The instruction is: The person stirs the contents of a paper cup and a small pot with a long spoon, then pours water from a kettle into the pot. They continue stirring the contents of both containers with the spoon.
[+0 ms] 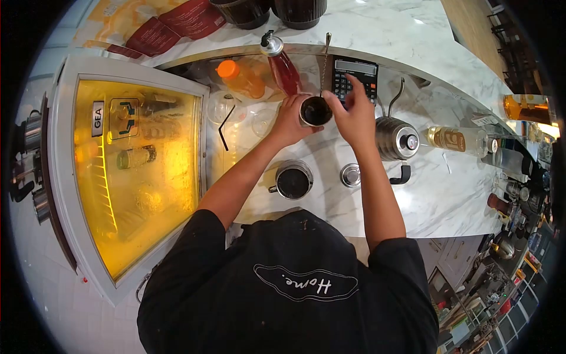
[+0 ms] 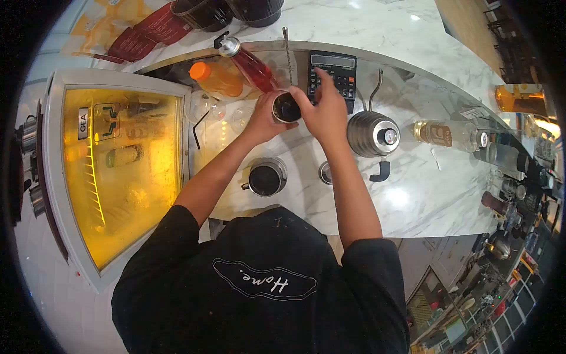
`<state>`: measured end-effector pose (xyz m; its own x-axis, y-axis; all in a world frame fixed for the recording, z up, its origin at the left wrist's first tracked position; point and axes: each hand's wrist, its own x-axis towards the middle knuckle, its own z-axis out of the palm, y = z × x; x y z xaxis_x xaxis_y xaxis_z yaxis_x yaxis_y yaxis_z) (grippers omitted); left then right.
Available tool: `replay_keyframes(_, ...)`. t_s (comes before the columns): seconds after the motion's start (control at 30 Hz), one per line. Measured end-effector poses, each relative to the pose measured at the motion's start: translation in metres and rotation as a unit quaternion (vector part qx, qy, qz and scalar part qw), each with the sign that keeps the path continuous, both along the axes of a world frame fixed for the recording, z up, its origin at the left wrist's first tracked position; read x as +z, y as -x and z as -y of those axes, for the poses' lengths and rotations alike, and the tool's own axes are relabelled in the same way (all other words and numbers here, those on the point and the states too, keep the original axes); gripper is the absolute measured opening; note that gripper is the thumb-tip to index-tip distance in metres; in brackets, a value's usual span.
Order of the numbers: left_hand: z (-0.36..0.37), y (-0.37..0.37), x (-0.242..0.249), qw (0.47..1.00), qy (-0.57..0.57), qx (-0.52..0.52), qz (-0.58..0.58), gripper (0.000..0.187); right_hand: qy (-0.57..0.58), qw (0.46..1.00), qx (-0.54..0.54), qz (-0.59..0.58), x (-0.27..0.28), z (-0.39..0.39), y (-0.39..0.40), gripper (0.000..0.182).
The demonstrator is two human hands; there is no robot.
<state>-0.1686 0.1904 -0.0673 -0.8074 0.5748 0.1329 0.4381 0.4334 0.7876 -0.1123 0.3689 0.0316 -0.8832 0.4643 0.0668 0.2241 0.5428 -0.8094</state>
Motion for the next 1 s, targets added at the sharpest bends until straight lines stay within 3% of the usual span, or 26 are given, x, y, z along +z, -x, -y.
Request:
replay_keyframes(0.1,0.002,0.000,0.003,0.999,0.014,-0.032,0.013,0.080,0.069,0.995,0.077,0.003,-0.019,-0.002,0.020,0.033)
replay_keyframes(0.13,0.003,0.000,0.007,0.999,0.023,-0.043,0.022,0.078,0.092,0.989,0.101,-0.052,-0.026,0.000,0.023,0.027)
replay_keyframes(0.23,0.011,-0.001,0.019,0.997,0.044,-0.057,0.029,0.076,0.048,0.988,0.117,-0.089,-0.035,-0.002,0.008,0.022)
replay_keyframes(0.33,0.020,-0.006,0.036,0.998,-0.015,-0.054,0.031,0.076,0.102,0.986,0.116,-0.070,-0.004,-0.002,-0.015,0.014)
replay_keyframes(0.43,0.029,-0.017,0.072,0.997,-0.049,-0.035,0.051,0.078,0.068,0.987,0.111,-0.091,0.019,0.000,-0.044,0.011)
replay_keyframes(0.6,0.047,-0.039,0.118,0.986,-0.111,-0.029,0.119,0.080,0.086,0.976,0.097,-0.174,0.069,0.020,-0.089,0.009)
replay_keyframes(0.7,0.057,-0.057,0.142,0.986,-0.141,-0.043,0.074,0.090,0.078,0.965,0.086,-0.235,0.094,0.034,-0.110,0.009)
replay_keyframes(0.87,0.069,-0.091,0.176,0.957,-0.273,-0.080,0.057,0.089,0.029,0.947,0.102,-0.302,0.126,0.054,-0.140,0.005)
replay_keyframes(0.97,0.076,-0.111,0.180,0.934,-0.344,-0.091,0.031,0.091,-0.054,0.940,0.128,-0.311,0.146,0.066,-0.156,0.005)
replay_keyframes(1.0,0.082,-0.114,0.178,0.942,-0.319,-0.107,0.006,0.093,-0.060,0.938,0.130,-0.316,0.148,0.071,-0.161,0.005)
